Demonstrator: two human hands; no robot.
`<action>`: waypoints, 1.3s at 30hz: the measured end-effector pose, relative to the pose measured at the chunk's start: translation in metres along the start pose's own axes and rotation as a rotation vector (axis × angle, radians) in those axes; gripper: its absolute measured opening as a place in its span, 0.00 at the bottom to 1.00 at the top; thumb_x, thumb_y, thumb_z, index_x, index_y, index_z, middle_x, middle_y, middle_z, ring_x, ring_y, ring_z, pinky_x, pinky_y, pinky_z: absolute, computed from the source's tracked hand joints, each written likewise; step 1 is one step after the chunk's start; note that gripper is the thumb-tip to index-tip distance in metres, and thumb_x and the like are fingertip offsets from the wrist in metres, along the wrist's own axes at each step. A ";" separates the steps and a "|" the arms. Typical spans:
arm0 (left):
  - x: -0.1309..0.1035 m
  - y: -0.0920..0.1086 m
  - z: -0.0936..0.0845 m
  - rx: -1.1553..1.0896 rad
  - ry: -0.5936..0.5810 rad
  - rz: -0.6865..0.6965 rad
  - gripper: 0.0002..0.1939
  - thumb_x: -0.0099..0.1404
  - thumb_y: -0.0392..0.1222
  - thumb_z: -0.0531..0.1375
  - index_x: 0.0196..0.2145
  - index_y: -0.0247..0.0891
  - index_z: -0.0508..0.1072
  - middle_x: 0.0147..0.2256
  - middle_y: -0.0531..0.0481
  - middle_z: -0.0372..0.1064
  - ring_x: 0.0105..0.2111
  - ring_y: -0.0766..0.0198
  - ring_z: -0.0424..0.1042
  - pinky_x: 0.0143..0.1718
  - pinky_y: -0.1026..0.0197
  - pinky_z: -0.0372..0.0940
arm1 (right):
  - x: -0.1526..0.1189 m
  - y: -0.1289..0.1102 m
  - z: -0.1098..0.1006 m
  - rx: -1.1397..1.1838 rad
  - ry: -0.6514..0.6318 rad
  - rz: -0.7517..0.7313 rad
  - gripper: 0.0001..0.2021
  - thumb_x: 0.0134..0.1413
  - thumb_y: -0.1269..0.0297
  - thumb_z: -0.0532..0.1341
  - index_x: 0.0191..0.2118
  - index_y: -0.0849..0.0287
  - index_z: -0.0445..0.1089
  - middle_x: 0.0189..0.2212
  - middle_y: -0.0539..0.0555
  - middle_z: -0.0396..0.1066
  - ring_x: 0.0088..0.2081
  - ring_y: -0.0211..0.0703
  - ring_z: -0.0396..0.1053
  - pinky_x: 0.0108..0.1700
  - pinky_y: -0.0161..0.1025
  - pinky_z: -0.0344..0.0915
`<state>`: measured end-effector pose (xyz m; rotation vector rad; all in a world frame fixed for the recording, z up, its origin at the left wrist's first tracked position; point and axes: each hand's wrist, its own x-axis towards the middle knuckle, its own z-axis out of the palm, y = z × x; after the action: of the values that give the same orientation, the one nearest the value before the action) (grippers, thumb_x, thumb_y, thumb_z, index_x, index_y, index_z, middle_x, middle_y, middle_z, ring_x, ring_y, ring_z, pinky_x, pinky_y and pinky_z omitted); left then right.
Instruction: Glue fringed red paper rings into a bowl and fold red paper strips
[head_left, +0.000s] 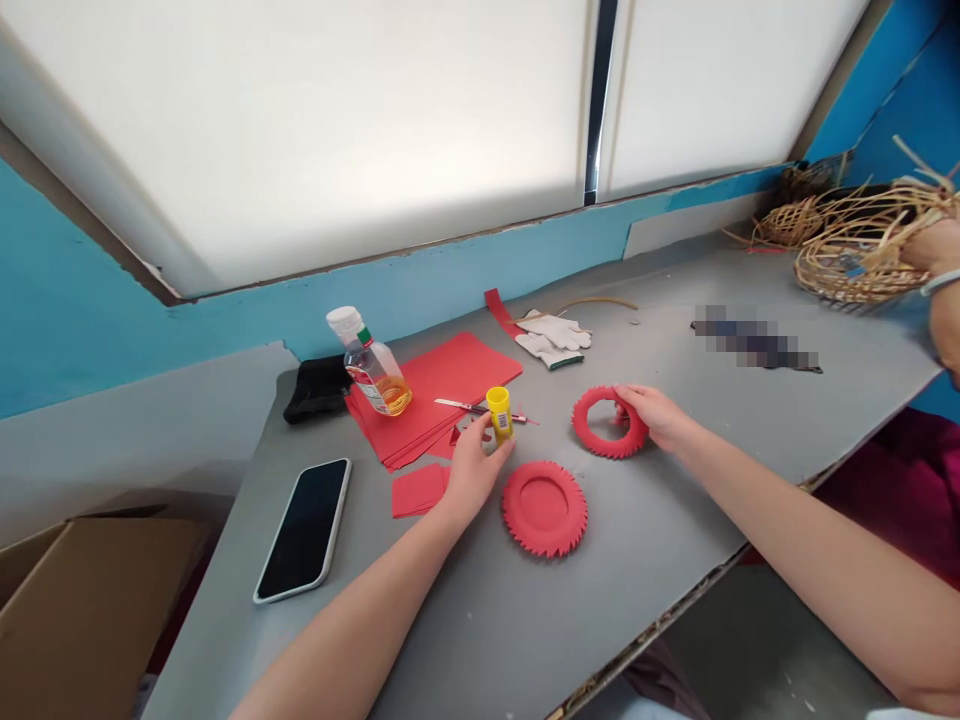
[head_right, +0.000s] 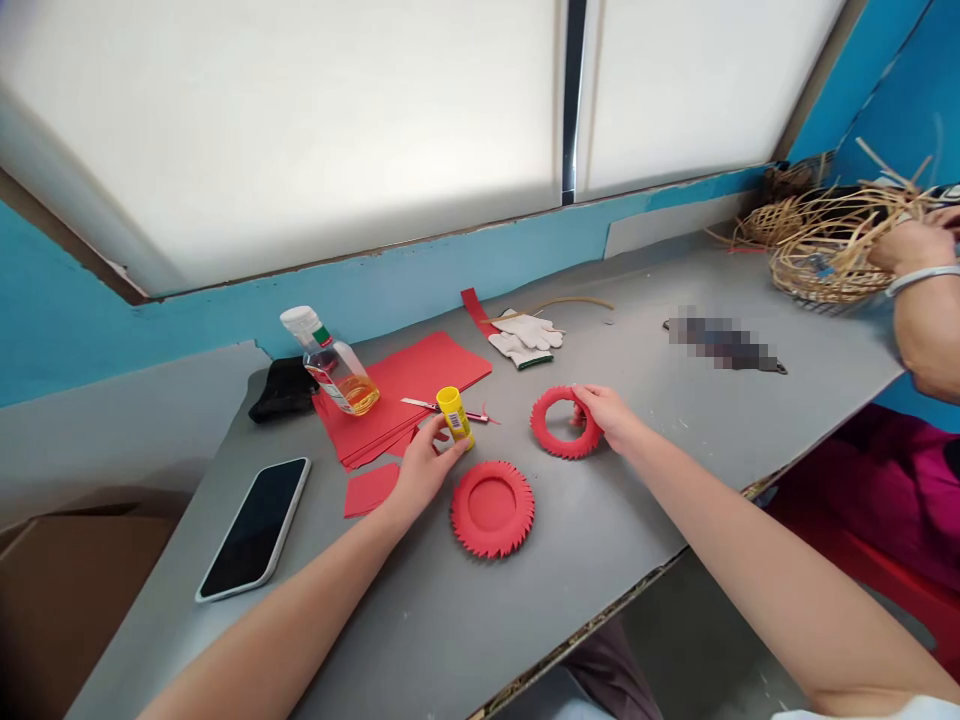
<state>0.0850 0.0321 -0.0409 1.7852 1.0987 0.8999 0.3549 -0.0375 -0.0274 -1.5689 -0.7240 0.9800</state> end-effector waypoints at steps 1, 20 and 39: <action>0.001 -0.002 0.002 0.016 0.003 -0.002 0.18 0.51 0.41 0.63 0.42 0.42 0.70 0.39 0.50 0.69 0.35 0.60 0.64 0.33 0.62 0.57 | 0.004 0.002 -0.002 -0.047 0.022 -0.017 0.12 0.42 0.54 0.63 0.24 0.60 0.68 0.18 0.51 0.64 0.22 0.40 0.64 0.27 0.40 0.63; -0.019 0.002 0.001 -0.019 -0.072 0.263 0.32 0.57 0.40 0.61 0.58 0.45 0.57 0.44 0.48 0.68 0.43 0.59 0.67 0.48 0.56 0.60 | -0.047 -0.023 0.091 0.093 -0.422 -0.159 0.14 0.44 0.58 0.64 0.38 0.56 0.68 0.27 0.48 0.67 0.23 0.32 0.61 0.25 0.33 0.62; -0.007 -0.007 -0.006 -0.109 0.006 0.075 0.14 0.58 0.46 0.59 0.39 0.37 0.75 0.25 0.53 0.67 0.22 0.70 0.66 0.27 0.66 0.64 | -0.024 -0.009 0.076 0.384 -0.255 0.064 0.14 0.41 0.56 0.66 0.32 0.58 0.67 0.26 0.48 0.66 0.20 0.29 0.59 0.19 0.28 0.60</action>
<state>0.0753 0.0295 -0.0465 1.7437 0.9732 0.9918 0.2765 -0.0204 -0.0182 -1.1502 -0.6166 1.2980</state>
